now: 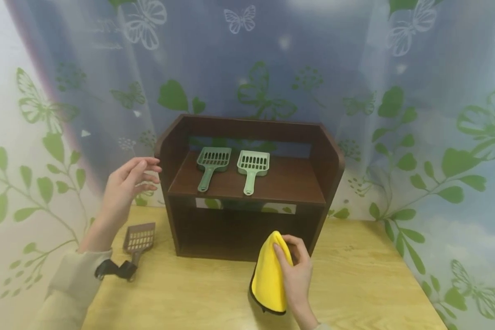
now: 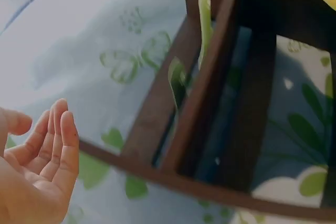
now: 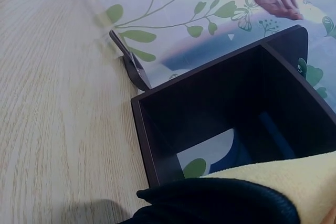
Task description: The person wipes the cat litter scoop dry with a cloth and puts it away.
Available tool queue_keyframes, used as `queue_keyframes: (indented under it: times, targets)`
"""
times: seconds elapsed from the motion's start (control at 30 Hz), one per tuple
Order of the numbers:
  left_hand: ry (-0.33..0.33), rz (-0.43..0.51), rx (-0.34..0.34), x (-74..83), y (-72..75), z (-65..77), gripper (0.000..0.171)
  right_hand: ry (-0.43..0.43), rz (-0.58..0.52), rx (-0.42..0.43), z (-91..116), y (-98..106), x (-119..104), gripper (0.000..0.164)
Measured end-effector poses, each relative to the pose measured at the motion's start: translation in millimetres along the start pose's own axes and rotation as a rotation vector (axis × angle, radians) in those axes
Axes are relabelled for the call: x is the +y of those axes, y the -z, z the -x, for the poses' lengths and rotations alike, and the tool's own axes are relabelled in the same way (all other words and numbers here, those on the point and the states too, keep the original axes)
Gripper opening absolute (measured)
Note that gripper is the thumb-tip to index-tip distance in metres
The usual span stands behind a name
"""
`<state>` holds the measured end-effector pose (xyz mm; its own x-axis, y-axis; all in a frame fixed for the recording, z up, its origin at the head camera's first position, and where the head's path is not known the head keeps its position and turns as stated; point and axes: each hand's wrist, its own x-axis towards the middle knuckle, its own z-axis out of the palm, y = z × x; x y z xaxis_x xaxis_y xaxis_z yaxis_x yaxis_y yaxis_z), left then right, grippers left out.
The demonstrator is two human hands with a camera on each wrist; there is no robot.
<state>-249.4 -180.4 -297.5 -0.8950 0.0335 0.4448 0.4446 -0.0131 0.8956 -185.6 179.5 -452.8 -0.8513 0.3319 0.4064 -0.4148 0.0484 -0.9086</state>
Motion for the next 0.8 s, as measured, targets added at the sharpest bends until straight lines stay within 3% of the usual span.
queue_keyframes:
  times: [0.27, 0.6, 0.8]
  targets:
    - [0.122, 0.019, 0.152, -45.1, 33.1, 25.6, 0.032, -0.006, -0.001, 0.004, 0, 0, 2, 0.021]
    - [0.451, -0.211, 0.154, -102.9, 58.2, 68.0, 0.051, -0.003, -0.004, -0.01, 2, 0, 3, 0.02]
    - [0.599, -0.25, 0.165, -134.4, 75.2, 90.3, 0.053, -0.001, -0.001, -0.017, 1, 0, 4, 0.021]
